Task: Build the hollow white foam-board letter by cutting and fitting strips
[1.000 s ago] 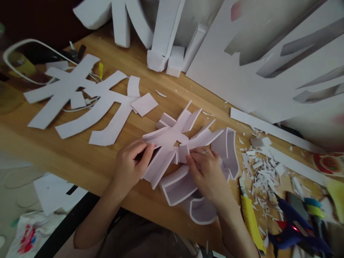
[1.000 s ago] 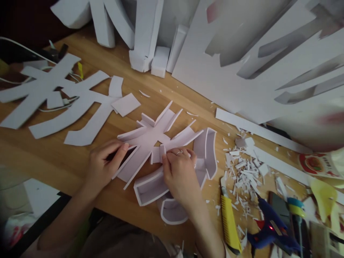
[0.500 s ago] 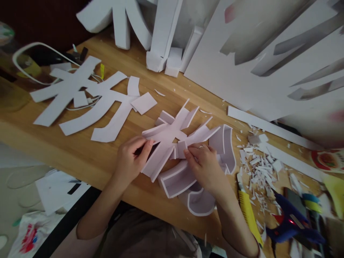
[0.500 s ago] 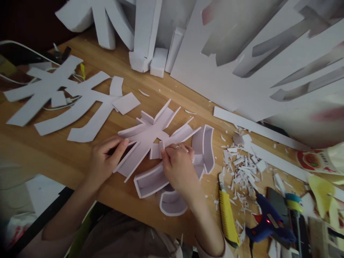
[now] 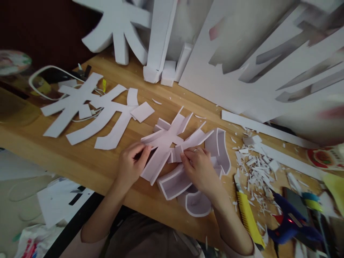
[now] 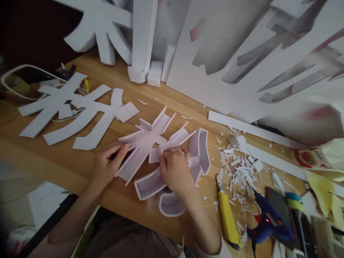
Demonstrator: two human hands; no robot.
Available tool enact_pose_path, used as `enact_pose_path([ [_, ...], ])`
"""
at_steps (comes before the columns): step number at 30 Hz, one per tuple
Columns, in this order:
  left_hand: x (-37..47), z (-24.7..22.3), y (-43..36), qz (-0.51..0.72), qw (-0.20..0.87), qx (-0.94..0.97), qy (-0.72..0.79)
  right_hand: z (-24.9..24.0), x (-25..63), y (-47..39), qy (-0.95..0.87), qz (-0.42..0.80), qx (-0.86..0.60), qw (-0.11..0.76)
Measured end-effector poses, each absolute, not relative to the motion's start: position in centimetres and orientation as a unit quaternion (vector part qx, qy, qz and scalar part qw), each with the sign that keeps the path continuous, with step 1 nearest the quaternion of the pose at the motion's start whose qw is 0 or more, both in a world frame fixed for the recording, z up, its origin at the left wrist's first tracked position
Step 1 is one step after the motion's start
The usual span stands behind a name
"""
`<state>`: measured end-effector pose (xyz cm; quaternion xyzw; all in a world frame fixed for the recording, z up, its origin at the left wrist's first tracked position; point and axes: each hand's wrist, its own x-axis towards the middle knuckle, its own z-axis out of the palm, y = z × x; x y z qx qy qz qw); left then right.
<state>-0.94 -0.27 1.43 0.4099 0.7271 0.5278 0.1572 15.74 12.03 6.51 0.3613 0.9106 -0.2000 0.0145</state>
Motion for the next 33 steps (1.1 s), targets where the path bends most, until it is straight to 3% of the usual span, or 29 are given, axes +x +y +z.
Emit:
enact_pose_path([
  [7,-0.8,0.7,-0.2,0.532,0.124,0.408,0.732,6.3,15.7,12.2,0.921,-0.172,0.347,-0.049],
  [12,0.2,3.9,-1.8,0.545,0.013,0.380,0.747,9.1,17.6,11.6,0.909,-0.149,0.336,-0.194],
  [16,3.3,9.0,-3.2,0.594,0.118,0.413,0.680,12.4,20.9,8.9,0.924,-0.075,0.207,-0.312],
  [22,8.1,12.3,-2.7,0.524,0.157,0.570,0.613,13.6,25.7,5.4,0.920,0.001,0.171,-0.354],
  [29,12.9,10.6,-1.2,0.412,0.161,0.731,0.520,10.4,31.2,3.6,0.859,-0.105,0.301,-0.402],
  [33,15.8,8.0,-0.2,0.399,0.083,0.754,0.515,5.6,35.1,3.4,0.747,-0.055,0.558,-0.358],
])
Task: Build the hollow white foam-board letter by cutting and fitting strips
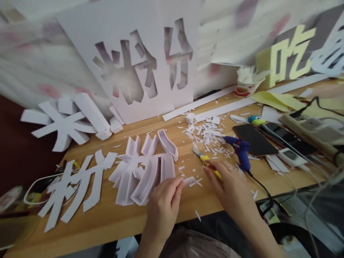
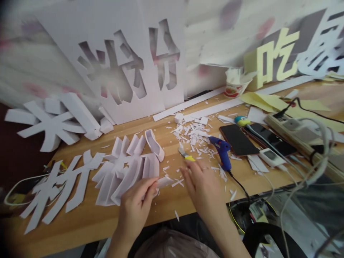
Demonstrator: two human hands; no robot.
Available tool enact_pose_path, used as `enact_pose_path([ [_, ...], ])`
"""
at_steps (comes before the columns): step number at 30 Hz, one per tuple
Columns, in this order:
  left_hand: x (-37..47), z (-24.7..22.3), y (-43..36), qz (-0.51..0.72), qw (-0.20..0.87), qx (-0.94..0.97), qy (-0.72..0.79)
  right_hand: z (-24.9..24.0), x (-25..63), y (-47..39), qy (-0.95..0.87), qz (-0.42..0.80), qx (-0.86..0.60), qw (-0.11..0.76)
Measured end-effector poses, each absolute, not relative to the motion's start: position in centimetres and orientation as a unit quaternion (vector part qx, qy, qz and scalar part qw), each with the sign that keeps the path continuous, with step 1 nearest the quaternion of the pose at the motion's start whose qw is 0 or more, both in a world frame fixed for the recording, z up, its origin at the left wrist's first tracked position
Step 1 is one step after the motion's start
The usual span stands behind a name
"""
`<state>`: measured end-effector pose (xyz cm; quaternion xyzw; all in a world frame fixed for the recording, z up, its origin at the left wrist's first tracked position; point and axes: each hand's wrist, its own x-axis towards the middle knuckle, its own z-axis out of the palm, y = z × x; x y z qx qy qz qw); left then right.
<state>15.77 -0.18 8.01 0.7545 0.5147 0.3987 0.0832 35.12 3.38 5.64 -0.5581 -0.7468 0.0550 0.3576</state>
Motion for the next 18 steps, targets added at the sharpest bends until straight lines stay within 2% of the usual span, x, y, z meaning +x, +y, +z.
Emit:
enact_pose_path([
  [4,17.5,5.9,1.1,0.382,-0.041,0.762,0.522,1.7,37.3,4.0,-0.703,-0.010,-0.688,0.180],
  [7,18.3,5.1,2.2,0.383,-0.061,0.753,0.531,1.2,37.8,4.5,-0.712,0.001,-0.689,0.133],
  [9,18.9,4.7,2.9,0.381,-0.053,0.752,0.535,1.7,38.1,4.6,-0.712,0.026,-0.684,0.156],
  [14,20.6,2.8,4.3,0.383,-0.038,0.750,0.538,3.8,39.4,2.8,-0.700,0.156,-0.612,0.333],
  [18,21.1,1.3,5.0,0.374,-0.038,0.761,0.529,4.1,39.2,0.9,-0.727,0.165,-0.592,0.307],
])
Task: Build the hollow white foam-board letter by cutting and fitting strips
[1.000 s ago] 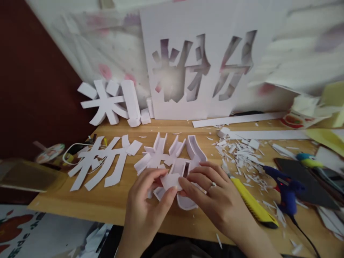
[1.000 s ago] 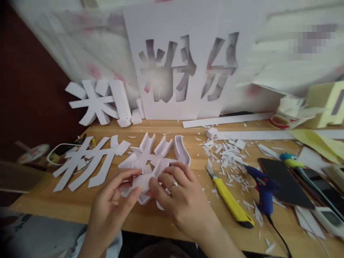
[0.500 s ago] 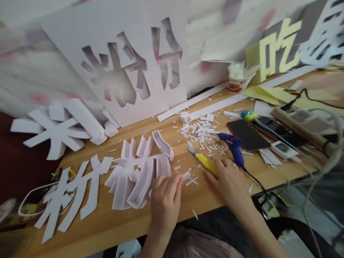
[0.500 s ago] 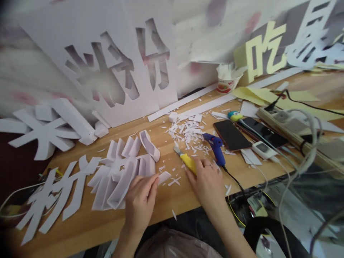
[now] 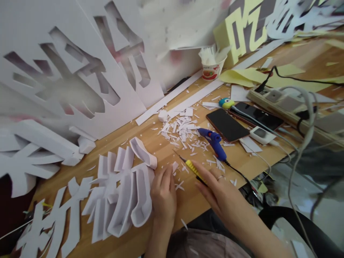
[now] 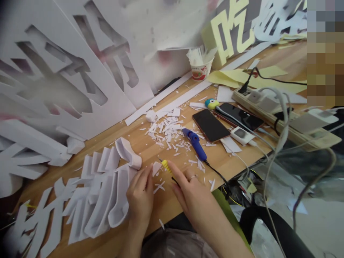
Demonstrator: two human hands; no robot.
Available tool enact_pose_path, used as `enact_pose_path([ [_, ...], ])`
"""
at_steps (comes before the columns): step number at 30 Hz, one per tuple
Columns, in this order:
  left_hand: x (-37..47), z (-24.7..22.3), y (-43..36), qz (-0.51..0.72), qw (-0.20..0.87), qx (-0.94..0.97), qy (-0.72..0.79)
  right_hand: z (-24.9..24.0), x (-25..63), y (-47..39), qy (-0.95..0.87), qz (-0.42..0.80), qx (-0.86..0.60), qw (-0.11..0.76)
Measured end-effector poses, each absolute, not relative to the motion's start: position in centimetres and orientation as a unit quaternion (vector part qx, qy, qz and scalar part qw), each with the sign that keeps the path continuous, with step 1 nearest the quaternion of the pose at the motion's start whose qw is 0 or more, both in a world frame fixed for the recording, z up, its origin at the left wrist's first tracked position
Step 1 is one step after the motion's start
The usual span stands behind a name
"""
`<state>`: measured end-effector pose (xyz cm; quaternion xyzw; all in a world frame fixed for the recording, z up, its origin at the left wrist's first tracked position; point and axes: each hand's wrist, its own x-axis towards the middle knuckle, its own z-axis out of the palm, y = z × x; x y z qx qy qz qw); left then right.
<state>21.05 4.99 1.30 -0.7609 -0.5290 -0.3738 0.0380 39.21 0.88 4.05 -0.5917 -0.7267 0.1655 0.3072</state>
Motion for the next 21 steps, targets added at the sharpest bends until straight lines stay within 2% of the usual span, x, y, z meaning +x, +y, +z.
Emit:
enact_pose_path([
  [3,21.0,0.9,5.2,-0.376,0.044,-0.765,-0.521,3.3,38.7,0.3,-0.742,0.151,-0.593,0.275],
  [9,21.2,1.2,5.2,-0.374,0.006,-0.765,-0.525,2.8,38.9,0.1,-0.748,0.164,-0.585,0.270],
  [21,21.2,0.9,5.6,-0.393,0.052,-0.772,-0.497,2.6,39.0,-0.5,-0.747,0.196,-0.595,0.226],
])
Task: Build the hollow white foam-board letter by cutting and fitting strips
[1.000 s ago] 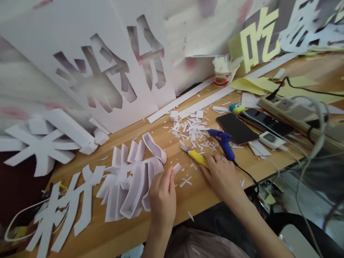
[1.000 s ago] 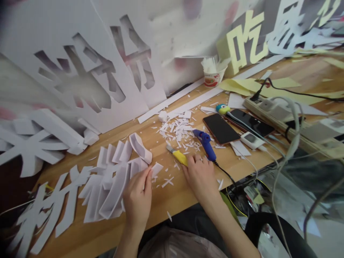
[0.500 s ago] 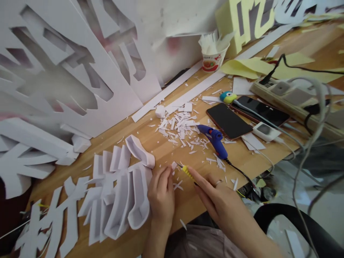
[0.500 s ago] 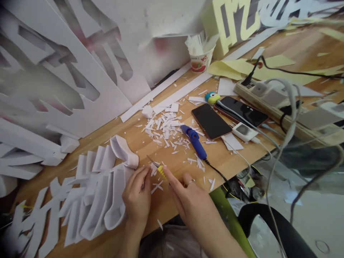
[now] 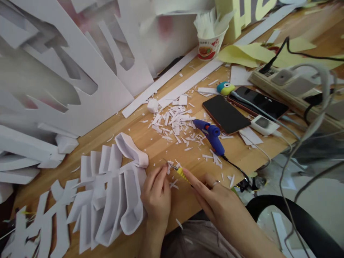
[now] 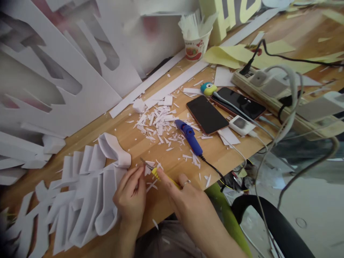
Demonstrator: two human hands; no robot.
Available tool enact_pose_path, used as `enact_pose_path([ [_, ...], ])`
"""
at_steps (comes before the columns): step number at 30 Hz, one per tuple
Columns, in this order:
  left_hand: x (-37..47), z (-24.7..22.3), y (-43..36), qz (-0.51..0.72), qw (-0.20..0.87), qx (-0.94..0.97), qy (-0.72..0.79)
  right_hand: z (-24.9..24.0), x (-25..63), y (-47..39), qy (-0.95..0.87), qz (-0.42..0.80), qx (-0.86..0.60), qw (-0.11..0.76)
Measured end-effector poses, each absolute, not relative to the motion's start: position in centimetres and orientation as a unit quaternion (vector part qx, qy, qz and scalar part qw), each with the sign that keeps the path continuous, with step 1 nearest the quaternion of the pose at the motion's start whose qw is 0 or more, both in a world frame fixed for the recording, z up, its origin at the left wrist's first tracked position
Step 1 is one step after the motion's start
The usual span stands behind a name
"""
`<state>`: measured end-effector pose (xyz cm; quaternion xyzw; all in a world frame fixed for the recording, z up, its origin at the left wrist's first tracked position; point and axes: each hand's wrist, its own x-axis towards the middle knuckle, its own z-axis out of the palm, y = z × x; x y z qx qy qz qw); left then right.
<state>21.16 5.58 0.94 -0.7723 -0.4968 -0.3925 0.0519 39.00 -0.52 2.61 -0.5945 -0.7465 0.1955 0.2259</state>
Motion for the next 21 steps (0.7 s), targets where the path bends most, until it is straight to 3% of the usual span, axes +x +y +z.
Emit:
enact_pose_path([
  [21,20.94,1.38,5.84,-0.394,0.037,-0.774,-0.494,3.28,39.02,-0.38,-0.742,0.223,-0.612,0.157],
])
